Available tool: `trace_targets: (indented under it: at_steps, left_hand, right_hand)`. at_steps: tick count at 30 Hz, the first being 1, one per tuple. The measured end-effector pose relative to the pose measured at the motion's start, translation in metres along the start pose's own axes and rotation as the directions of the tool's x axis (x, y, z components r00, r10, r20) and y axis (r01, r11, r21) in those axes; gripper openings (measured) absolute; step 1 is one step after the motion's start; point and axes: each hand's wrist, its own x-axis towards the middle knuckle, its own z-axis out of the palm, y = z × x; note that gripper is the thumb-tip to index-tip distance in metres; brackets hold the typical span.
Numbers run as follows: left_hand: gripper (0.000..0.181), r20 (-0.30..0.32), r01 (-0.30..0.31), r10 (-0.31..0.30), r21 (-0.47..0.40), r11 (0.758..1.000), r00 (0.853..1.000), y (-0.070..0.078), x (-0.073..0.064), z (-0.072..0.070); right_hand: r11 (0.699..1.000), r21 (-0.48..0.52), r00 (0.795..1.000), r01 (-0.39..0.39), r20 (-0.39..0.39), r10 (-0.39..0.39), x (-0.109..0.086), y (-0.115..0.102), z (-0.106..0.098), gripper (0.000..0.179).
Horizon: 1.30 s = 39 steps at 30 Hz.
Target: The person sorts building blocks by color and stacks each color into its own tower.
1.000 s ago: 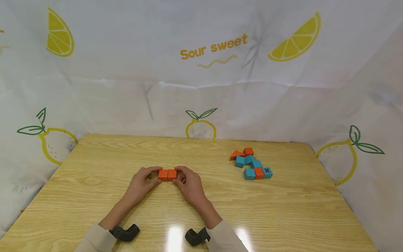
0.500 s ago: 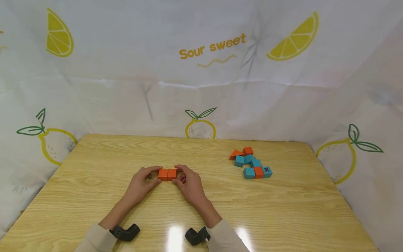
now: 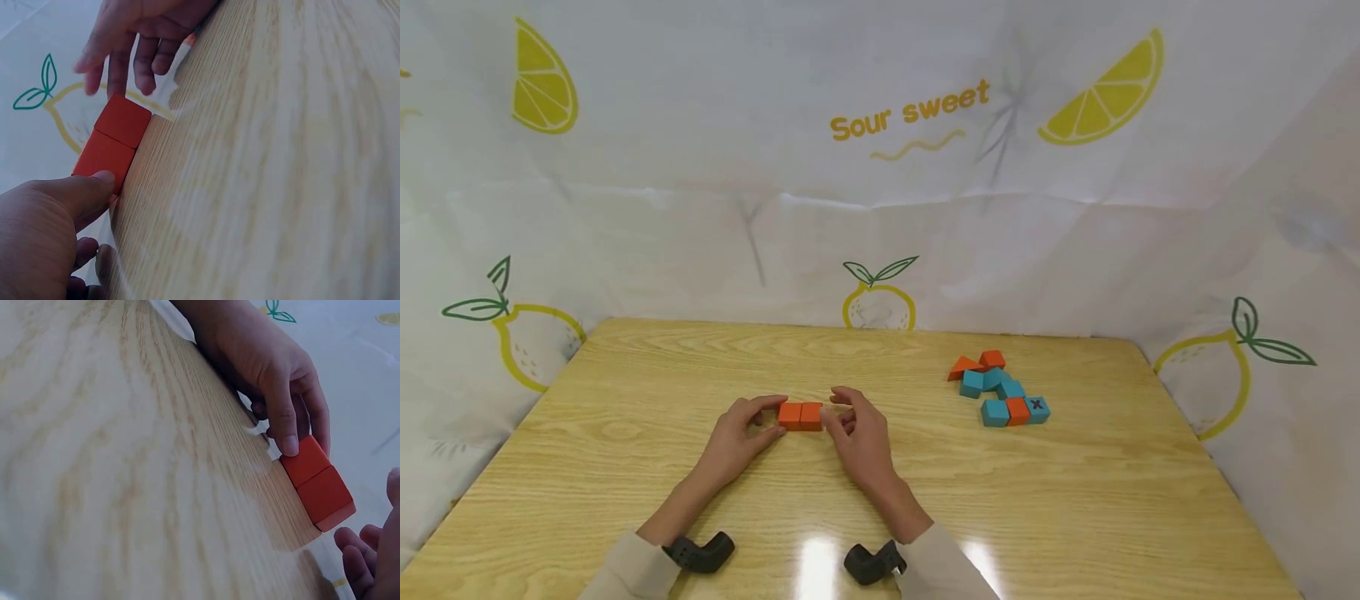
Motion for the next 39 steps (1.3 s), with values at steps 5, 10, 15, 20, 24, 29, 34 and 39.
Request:
trace_targets:
  at_steps: [5, 10, 15, 20, 24, 29, 34, 39]
  left_hand:
    - [0.047, -0.011, -0.012, 0.012, 0.001, 1.0, 1.0, 0.001, 0.0, 0.001]
    - [0.047, -0.004, -0.001, 0.001, 0.003, 1.0, 1.0, 0.002, 0.0, 0.001]
    - [0.047, -0.003, -0.005, 0.005, 0.0, 1.0, 1.0, 0.003, 0.0, 0.001]
    - [0.045, -0.01, -0.007, 0.007, -0.005, 1.0, 1.0, 0.002, -0.001, 0.001]
    - [0.045, -0.014, -0.013, 0.013, -0.011, 1.0, 1.0, 0.001, -0.002, 0.001]
    - [0.045, -0.014, -0.016, 0.016, -0.007, 1.0, 1.0, 0.0, -0.002, 0.0]
    - [0.045, -0.003, 0.004, -0.004, -0.004, 1.0, 1.0, 0.001, -0.002, 0.0]
    - [0.045, 0.004, 0.013, -0.013, 0.001, 1.0, 1.0, 0.001, -0.002, 0.0]
  right_hand:
    - [0.998, 0.036, 0.993, 0.042, -0.115, -0.037, -0.003, 0.001, -0.005, 0.029]
    - [0.998, 0.031, 0.99, 0.057, -0.132, -0.053, -0.007, -0.002, -0.017, 0.025]
    - [0.999, 0.006, 0.991, 0.048, -0.127, -0.047, -0.014, 0.007, -0.031, 0.026]
    - [0.999, -0.022, 0.989, 0.046, -0.137, -0.049, -0.019, 0.008, -0.043, 0.025]
    - [0.997, -0.04, 0.986, 0.067, -0.153, -0.073, -0.023, 0.011, -0.052, 0.021]
    - [0.989, -0.107, 0.975, 0.107, -0.183, -0.125, -0.027, 0.016, -0.065, 0.02]
    - [0.981, -0.166, 0.97, 0.102, -0.204, -0.135, -0.035, 0.021, -0.082, 0.021]
    - [0.978, -0.194, 0.976, 0.074, -0.189, -0.112, -0.044, 0.026, -0.103, 0.02]
